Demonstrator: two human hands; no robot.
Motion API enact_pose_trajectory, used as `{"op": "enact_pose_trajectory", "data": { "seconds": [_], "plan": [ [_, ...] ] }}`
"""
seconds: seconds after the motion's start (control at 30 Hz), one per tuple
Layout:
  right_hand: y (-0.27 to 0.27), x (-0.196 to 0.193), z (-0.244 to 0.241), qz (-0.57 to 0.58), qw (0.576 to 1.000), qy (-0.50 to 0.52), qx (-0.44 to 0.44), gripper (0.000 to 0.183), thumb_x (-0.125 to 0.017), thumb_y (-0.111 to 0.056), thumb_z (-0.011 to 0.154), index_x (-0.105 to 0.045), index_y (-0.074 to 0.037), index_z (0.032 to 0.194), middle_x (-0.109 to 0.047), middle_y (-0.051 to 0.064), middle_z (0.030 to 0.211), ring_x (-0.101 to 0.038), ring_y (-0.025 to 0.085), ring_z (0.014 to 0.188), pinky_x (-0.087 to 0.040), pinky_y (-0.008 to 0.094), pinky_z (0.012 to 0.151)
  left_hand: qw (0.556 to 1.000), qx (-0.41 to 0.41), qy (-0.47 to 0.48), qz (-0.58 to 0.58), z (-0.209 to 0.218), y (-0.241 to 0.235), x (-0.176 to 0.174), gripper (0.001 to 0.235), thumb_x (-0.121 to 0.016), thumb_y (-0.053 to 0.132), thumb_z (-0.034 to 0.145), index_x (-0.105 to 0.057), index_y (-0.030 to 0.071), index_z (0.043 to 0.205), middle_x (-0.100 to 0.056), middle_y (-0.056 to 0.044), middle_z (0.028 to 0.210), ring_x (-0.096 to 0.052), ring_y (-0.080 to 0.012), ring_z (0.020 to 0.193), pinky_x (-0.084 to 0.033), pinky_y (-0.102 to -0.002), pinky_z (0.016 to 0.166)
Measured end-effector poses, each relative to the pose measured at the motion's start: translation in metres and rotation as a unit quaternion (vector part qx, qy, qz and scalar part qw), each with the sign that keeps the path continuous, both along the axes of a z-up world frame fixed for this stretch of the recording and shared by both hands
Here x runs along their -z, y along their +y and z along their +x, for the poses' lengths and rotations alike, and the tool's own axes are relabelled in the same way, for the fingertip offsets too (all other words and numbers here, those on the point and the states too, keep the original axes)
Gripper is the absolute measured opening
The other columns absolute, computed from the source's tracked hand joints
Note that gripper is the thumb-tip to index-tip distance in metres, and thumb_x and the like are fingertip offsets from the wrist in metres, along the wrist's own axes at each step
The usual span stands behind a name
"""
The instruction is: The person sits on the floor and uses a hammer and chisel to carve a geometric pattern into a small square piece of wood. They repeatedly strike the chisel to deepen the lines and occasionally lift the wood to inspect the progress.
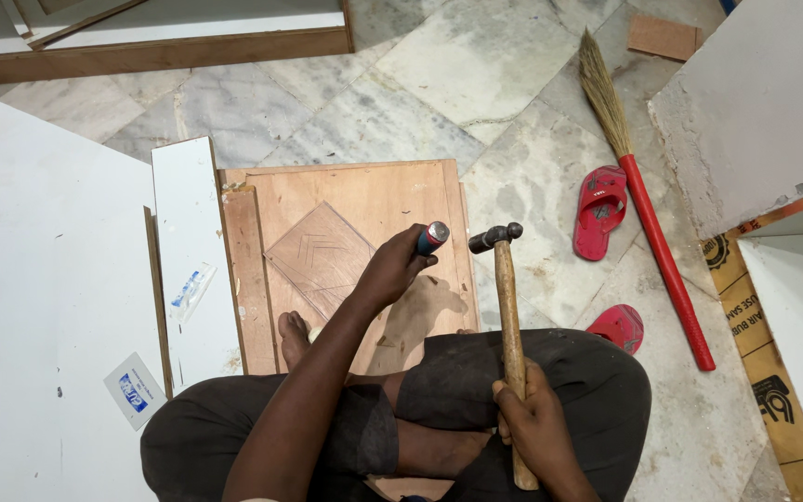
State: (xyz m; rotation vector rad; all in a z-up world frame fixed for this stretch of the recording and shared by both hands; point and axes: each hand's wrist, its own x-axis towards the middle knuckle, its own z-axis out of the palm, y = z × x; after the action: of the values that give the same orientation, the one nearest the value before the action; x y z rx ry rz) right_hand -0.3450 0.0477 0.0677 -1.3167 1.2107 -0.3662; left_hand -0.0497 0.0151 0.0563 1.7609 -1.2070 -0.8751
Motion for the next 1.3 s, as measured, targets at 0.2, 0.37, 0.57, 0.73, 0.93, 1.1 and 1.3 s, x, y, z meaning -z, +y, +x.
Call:
{"op": "enact_pose_trajectory", "data": {
  "seconds": [0.2, 0.37, 0.57, 0.73, 0.93, 1.1, 1.3],
  "plan": [
    [0.000, -0.017, -0.001, 0.006, 0.999, -0.032, 0.007, 0.048, -0.060, -0.015, 0.095, -0.050, -0.002, 0.140, -0.054, 0.005, 0.057, -0.049, 0.012, 0.043, -0.044, 0.029, 0.042, 0.998, 0.018, -0.057, -0.019, -0.003, 0.004, 0.001, 0.033, -0.068, 0.007, 0.092, -0.058, 0.010, 0.123, -0.069, -0.012, 0.110, -0.069, -0.0270, 0.101, -0.053, -0.044, 0.084],
    [0.010, -0.064, -0.012, -0.153, 0.981, -0.120, 0.025, 0.046, -0.057, -0.007, 0.094, -0.046, 0.003, 0.137, -0.060, 0.002, 0.075, -0.054, 0.008, 0.049, -0.046, 0.025, 0.042, 0.996, 0.034, -0.080, -0.025, -0.003, 0.007, 0.006, 0.034, -0.069, 0.010, 0.093, -0.057, 0.012, 0.125, -0.069, -0.010, 0.113, -0.069, -0.0270, 0.104, -0.054, -0.044, 0.084],
    [-0.001, -0.053, -0.031, -0.382, 0.871, -0.291, 0.105, 0.039, -0.059, -0.007, 0.098, -0.043, -0.005, 0.133, -0.063, 0.005, 0.080, -0.060, 0.008, 0.055, -0.050, 0.022, 0.048, 0.991, 0.051, -0.122, -0.026, -0.008, 0.008, 0.006, 0.034, -0.071, 0.016, 0.092, -0.058, 0.014, 0.124, -0.068, -0.010, 0.113, -0.067, -0.0290, 0.106, -0.053, -0.045, 0.085],
    [0.022, -0.006, 0.000, -0.689, 0.700, 0.189, -0.002, 0.040, -0.056, -0.021, 0.097, -0.043, 0.001, 0.127, -0.065, 0.022, 0.096, -0.068, 0.032, 0.083, -0.056, 0.035, 0.071, 0.989, 0.050, -0.134, -0.033, -0.009, 0.006, 0.009, 0.033, -0.072, 0.020, 0.093, -0.059, 0.015, 0.122, -0.069, -0.009, 0.111, -0.065, -0.0301, 0.106, -0.052, -0.047, 0.084],
    [0.004, 0.001, -0.011, 0.035, 0.997, -0.041, 0.051, 0.048, -0.057, -0.016, 0.095, -0.049, -0.006, 0.140, -0.054, 0.008, 0.066, -0.049, 0.015, 0.047, -0.043, 0.032, 0.043, 0.999, -0.031, -0.023, -0.027, 0.008, 0.004, 0.035, 0.037, -0.071, 0.018, 0.094, -0.058, 0.011, 0.128, -0.070, -0.011, 0.114, -0.069, -0.0286, 0.104, -0.053, -0.044, 0.089],
    [0.003, -0.007, -0.002, 0.053, 0.997, 0.008, 0.059, 0.046, -0.058, -0.017, 0.096, -0.049, -0.005, 0.140, -0.051, 0.008, 0.057, -0.046, 0.015, 0.043, -0.041, 0.032, 0.043, 0.985, -0.125, 0.067, -0.099, 0.041, 0.006, 0.073, 0.038, -0.066, 0.014, 0.097, -0.055, 0.005, 0.132, -0.072, -0.014, 0.118, -0.071, -0.0207, 0.111, -0.055, -0.037, 0.092],
    [0.011, -0.011, 0.006, -0.008, 0.998, 0.057, 0.018, 0.051, -0.063, -0.019, 0.095, -0.047, -0.005, 0.141, -0.056, 0.006, 0.060, -0.053, 0.013, 0.046, -0.046, 0.031, 0.044, 0.942, -0.196, 0.225, -0.153, 0.065, 0.008, 0.104, 0.038, -0.068, 0.018, 0.101, -0.054, 0.004, 0.134, -0.066, -0.017, 0.119, -0.069, -0.0252, 0.105, -0.058, -0.040, 0.096]
  ]
}}
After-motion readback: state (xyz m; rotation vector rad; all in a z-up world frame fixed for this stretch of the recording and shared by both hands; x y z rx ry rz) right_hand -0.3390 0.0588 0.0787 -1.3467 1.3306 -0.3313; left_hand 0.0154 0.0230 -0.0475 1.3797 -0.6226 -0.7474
